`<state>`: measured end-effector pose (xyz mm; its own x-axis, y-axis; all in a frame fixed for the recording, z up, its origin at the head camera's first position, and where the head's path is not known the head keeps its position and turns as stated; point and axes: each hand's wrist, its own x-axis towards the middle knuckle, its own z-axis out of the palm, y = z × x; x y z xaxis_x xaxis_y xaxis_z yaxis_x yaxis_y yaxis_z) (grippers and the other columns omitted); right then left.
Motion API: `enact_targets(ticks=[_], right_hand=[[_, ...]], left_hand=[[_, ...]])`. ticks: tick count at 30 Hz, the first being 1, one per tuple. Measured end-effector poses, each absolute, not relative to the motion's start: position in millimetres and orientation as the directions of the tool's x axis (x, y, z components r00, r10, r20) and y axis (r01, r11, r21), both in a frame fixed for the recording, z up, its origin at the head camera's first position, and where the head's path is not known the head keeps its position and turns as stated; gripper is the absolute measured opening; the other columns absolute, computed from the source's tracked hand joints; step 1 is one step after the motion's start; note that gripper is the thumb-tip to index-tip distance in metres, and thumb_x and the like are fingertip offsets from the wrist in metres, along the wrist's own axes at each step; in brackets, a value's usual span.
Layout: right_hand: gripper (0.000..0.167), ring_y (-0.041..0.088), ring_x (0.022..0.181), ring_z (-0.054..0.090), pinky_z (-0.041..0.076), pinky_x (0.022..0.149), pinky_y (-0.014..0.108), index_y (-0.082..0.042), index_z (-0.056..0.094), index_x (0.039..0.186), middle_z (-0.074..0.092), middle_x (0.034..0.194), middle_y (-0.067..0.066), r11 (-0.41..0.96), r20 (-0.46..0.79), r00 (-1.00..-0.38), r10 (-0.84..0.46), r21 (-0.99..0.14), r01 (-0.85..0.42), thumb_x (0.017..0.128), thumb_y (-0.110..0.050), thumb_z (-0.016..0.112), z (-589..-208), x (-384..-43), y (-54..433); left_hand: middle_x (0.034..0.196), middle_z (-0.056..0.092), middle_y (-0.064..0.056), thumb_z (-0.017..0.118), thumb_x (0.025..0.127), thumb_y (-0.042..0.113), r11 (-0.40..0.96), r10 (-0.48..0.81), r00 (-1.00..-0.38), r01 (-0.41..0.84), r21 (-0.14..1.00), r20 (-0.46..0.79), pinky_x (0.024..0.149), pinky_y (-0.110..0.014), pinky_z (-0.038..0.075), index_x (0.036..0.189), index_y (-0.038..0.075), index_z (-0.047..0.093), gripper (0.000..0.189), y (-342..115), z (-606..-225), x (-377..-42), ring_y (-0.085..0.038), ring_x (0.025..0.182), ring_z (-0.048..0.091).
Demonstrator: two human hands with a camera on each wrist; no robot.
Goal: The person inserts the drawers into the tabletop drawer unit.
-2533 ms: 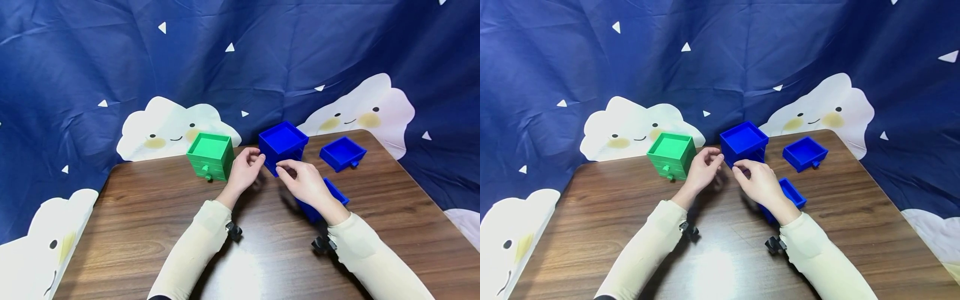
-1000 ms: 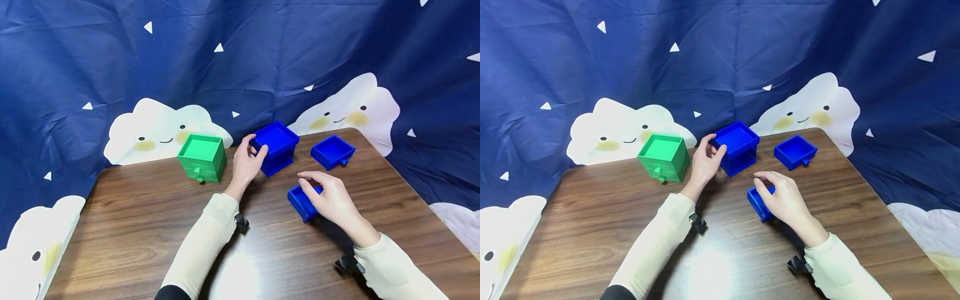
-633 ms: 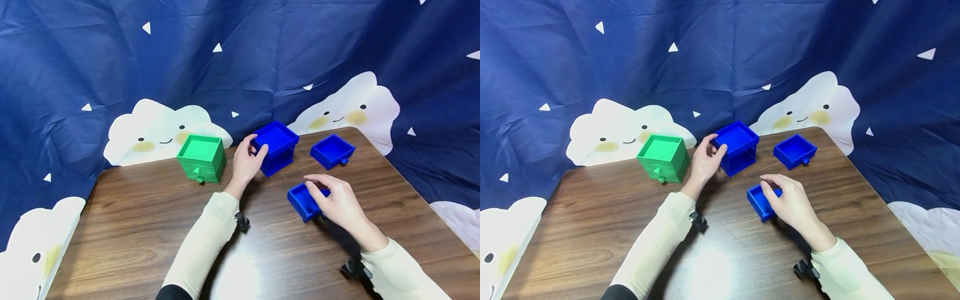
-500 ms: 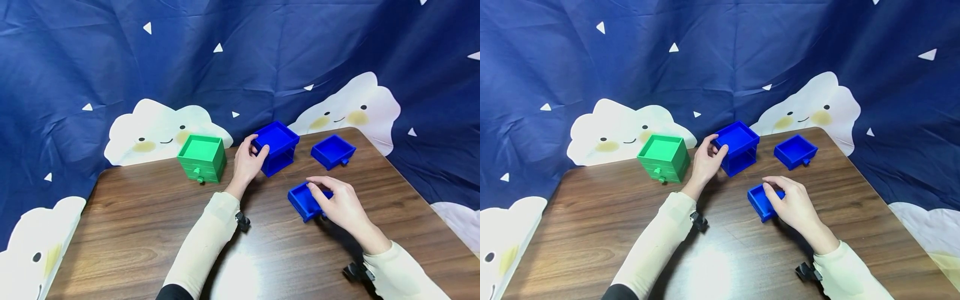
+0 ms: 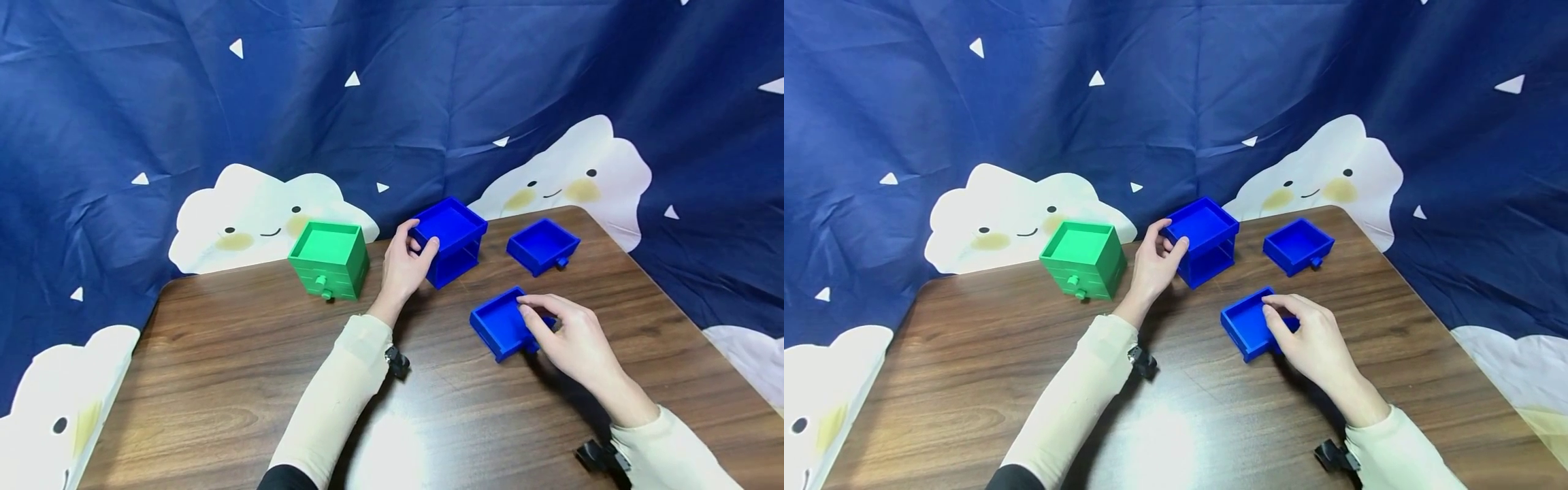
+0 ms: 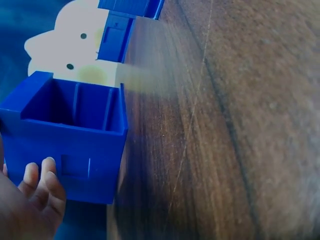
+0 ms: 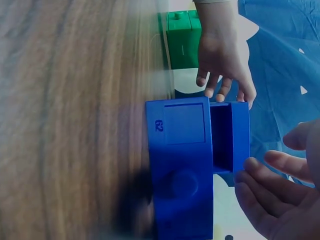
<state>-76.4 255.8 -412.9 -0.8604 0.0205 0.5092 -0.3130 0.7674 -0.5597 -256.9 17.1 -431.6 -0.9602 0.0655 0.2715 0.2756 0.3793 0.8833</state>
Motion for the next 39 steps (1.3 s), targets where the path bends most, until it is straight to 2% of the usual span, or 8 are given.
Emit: enact_targets(ticks=[4,11,16,24,28,33,39], right_hand=[[0.019,-0.003,0.050,0.045,0.039,0.053,0.017,-0.009,0.082,0.112,0.080,0.099,0.010,0.759,0.506,-0.862,0.022,-0.570,-0.315,0.094,-0.005,0.078,-414.0,-73.4,259.0],[0.016,-0.010,0.069,0.055,0.044,0.062,0.013,-0.010,0.081,0.106,0.078,0.093,0.005,0.764,0.531,-0.846,0.050,-0.566,-0.310,0.092,-0.002,0.079,-416.2,-69.3,261.9],[0.018,-0.016,0.083,0.056,0.046,0.071,0.008,-0.011,0.082,0.106,0.079,0.094,0.005,0.771,0.540,-0.839,0.060,-0.560,-0.305,0.090,-0.001,0.081,-419.7,-67.3,266.5],[0.015,-0.024,0.089,0.054,0.045,0.078,0.004,-0.009,0.081,0.103,0.080,0.093,0.007,0.770,0.513,-0.854,0.081,-0.576,-0.273,0.090,-0.001,0.081,-424.0,-62.2,272.8],[0.012,-0.023,0.086,0.056,0.045,0.077,0.001,-0.009,0.080,0.101,0.081,0.094,0.008,0.772,0.470,-0.878,0.085,-0.589,-0.240,0.092,-0.002,0.080,-424.5,-59.4,275.4],[0.007,-0.016,0.081,0.062,0.047,0.074,0.004,-0.009,0.079,0.098,0.081,0.092,0.006,0.791,0.438,-0.896,0.068,-0.571,-0.219,0.092,-0.007,0.082,-428.0,-57.1,279.6],[0.009,-0.013,0.079,0.060,0.046,0.072,0.009,-0.011,0.080,0.097,0.080,0.089,0.001,0.811,0.443,-0.895,0.050,-0.541,-0.222,0.089,-0.007,0.084,-431.6,-55.0,280.4]], left_hand=[[0.095,0.061,-0.003,0.072,0.098,0.038,0.365,0.054,-0.962,0.269,0.892,0.268,0.072,-0.023,0.046,0.150,0.021,0.059,0.056,18.8,-433.6,-256.9,-0.009,0.075,0.056],[0.095,0.061,-0.006,0.072,0.099,0.038,0.359,0.060,-0.963,0.268,0.894,0.264,0.072,-0.024,0.045,0.150,0.022,0.059,0.055,21.7,-433.8,-257.1,-0.008,0.075,0.054],[0.096,0.061,-0.007,0.072,0.099,0.037,0.349,0.062,-0.962,0.270,0.897,0.265,0.072,-0.024,0.045,0.150,0.021,0.058,0.055,21.9,-432.5,-256.6,-0.009,0.075,0.054],[0.096,0.061,-0.009,0.072,0.099,0.037,0.336,0.065,-0.961,0.275,0.901,0.269,0.071,-0.022,0.045,0.150,0.020,0.058,0.055,20.5,-432.7,-257.2,-0.009,0.074,0.054],[0.095,0.060,-0.008,0.072,0.099,0.036,0.327,0.066,-0.962,0.273,0.905,0.267,0.070,-0.022,0.046,0.150,0.019,0.058,0.056,19.2,-432.2,-256.8,-0.009,0.073,0.054],[0.095,0.060,-0.008,0.072,0.099,0.036,0.323,0.066,-0.963,0.269,0.907,0.263,0.070,-0.022,0.046,0.149,0.019,0.058,0.055,18.6,-432.6,-257.2,-0.009,0.073,0.054],[0.092,0.057,-0.004,0.073,0.099,0.035,0.317,0.061,-0.964,0.265,0.911,0.259,0.069,-0.021,0.046,0.150,0.020,0.058,0.055,18.7,-434.9,-258.2,-0.008,0.071,0.055]])
